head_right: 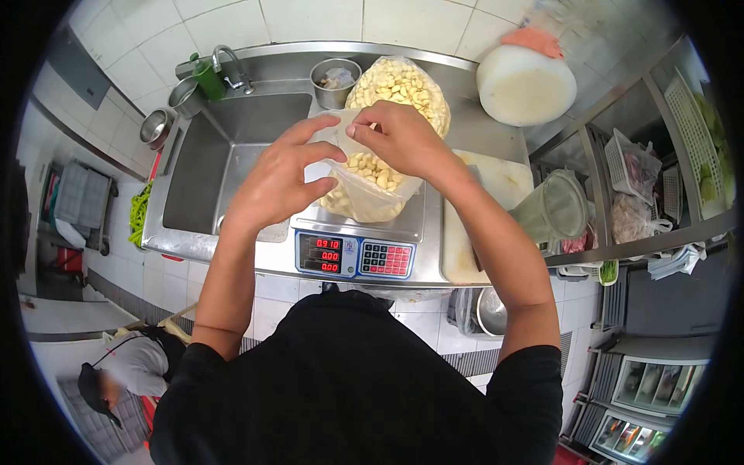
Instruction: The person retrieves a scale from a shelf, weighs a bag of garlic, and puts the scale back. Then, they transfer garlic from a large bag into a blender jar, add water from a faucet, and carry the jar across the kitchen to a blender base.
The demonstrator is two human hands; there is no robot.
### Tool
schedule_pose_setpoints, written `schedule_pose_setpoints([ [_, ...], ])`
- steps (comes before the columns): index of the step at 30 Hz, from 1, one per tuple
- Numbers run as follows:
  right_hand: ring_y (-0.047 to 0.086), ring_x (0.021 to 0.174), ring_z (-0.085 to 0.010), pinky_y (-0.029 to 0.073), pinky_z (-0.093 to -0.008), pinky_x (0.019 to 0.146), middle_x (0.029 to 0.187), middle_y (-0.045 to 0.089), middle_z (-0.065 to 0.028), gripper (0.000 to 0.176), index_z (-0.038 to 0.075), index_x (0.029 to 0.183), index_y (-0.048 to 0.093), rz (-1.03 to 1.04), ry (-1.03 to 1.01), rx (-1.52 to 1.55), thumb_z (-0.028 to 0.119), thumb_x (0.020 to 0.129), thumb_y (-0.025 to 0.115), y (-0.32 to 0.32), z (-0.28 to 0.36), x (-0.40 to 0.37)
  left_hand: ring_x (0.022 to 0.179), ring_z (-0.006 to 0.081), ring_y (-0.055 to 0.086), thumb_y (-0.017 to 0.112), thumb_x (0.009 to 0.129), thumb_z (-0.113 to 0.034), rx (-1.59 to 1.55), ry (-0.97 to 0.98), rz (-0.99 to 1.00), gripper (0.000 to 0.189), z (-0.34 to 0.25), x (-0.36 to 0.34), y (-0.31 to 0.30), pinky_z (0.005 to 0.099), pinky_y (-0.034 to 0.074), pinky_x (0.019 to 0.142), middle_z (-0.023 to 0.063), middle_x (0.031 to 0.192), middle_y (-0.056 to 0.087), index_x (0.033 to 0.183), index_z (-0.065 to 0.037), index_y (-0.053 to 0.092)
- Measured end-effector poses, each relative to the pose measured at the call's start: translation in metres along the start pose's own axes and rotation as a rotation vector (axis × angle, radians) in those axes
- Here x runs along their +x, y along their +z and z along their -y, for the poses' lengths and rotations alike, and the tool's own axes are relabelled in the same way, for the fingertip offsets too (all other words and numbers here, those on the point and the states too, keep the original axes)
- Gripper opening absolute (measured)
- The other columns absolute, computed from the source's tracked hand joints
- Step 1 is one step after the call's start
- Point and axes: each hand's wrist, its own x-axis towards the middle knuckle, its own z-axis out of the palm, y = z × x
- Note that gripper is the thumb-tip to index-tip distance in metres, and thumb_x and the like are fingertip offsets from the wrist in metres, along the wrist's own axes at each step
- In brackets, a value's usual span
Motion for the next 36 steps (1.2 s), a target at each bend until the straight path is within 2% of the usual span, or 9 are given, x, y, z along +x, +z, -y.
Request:
schedule_pose_setpoints([
  [4,0.060,0.074,-0.0141,0.049,-0.0296,0.069,0.082,0.065,-0.0068,0.029,0.000,0.094,0.069,0.001,-0.017,-0.009,0.028,0.094,0.064,0.004,-0.002,0.001,0.132,0.0355,0.042,0.071,0.074,-0.008,0.007,0.022,-0.020,0.028,-0.006,-0.002,-0.004,0.0428,0.038,0.107,0.0125,0.143,0.045,0.102,-0.008,0.068],
  [6,0.055,0.063,-0.0079,0.044,-0.0252,0.059,0.070,0.060,-0.0019,0.029,0.000,0.087,0.068,-0.126,0.107,0.305,0.028,0.094,0.063,0.003,0.003,0.001,0.132,0.0359,0.042,0.071,0.074,-0.008,0.004,0.013,-0.021,0.029,-0.007,-0.003,-0.006,0.0432,0.038,0.107,0.0130,0.144,0.044,0.103,-0.009,0.068],
  [10,0.046,0.055,-0.0044,0.035,-0.0227,0.051,0.061,0.054,0.0018,0.032,0.001,0.079,0.066,-0.342,0.041,0.363,0.029,0.094,0.063,-0.026,-0.001,0.013,0.132,0.0365,0.042,0.071,0.074,-0.009,0.002,0.003,-0.033,0.030,-0.006,-0.005,-0.007,0.0426,0.038,0.107,0.0136,0.145,0.042,0.104,-0.009,0.068],
  [15,0.048,0.056,-0.0077,0.039,-0.0261,0.054,0.061,0.057,0.0000,0.032,0.000,0.080,0.068,-0.483,0.084,0.179,0.031,0.089,0.064,-0.040,-0.095,0.053,0.127,0.0342,0.049,0.071,0.077,-0.008,-0.170,0.009,-0.150,0.027,-0.002,-0.019,-0.019,0.0400,0.041,0.102,0.0157,0.139,0.048,0.103,-0.006,0.068],
  [18,0.061,0.062,-0.0180,0.048,-0.0315,0.061,0.068,0.066,-0.0061,0.025,0.003,0.088,0.072,-0.452,0.098,0.026,0.026,0.086,0.064,-0.028,-0.148,0.068,0.120,0.0307,0.055,0.070,0.080,-0.006,-0.247,0.000,-0.250,0.022,0.005,-0.028,-0.023,0.0370,0.045,0.098,0.0160,0.132,0.054,0.101,-0.004,0.069],
  [20,0.068,0.079,-0.0216,0.053,-0.0314,0.075,0.090,0.072,-0.0105,0.027,0.003,0.104,0.071,-0.308,0.166,-0.224,0.022,0.086,0.065,-0.012,-0.167,0.077,0.117,0.0284,0.057,0.069,0.080,-0.005,-0.267,-0.076,-0.282,0.021,0.008,-0.037,-0.024,0.0353,0.046,0.096,0.0156,0.128,0.057,0.101,-0.003,0.069],
  [23,0.063,0.104,-0.0329,0.050,-0.0401,0.091,0.112,0.067,-0.0155,0.028,0.008,0.110,0.070,-0.204,0.147,-0.310,0.019,0.086,0.061,0.012,-0.190,0.092,0.109,0.0267,0.061,0.068,0.080,-0.003,-0.299,-0.127,-0.368,0.017,0.012,-0.045,-0.024,0.0335,0.048,0.091,0.0146,0.119,0.062,0.097,-0.002,0.069],
  [29,0.052,0.123,-0.0330,0.044,-0.0396,0.103,0.139,0.050,-0.0175,0.044,0.004,0.129,0.056,-0.075,0.102,-0.530,0.016,0.087,0.061,0.047,-0.216,0.129,0.098,0.0230,0.064,0.067,0.082,-0.002,-0.271,-0.258,-0.418,0.010,0.020,-0.090,-0.017,0.0321,0.048,0.085,0.0114,0.106,0.067,0.092,0.000,0.068],
  [36,0.036,0.139,-0.0330,0.035,-0.0363,0.112,0.151,0.034,-0.0225,0.059,0.006,0.141,0.044,-0.109,0.124,0.012,0.032,0.091,0.062,0.072,-0.243,0.154,0.098,0.0169,0.061,0.062,0.087,-0.004,-0.462,-0.586,-0.523,0.011,0.033,-0.150,0.005,0.0282,0.047,0.086,0.0116,0.108,0.066,0.096,0.001,0.069],
])
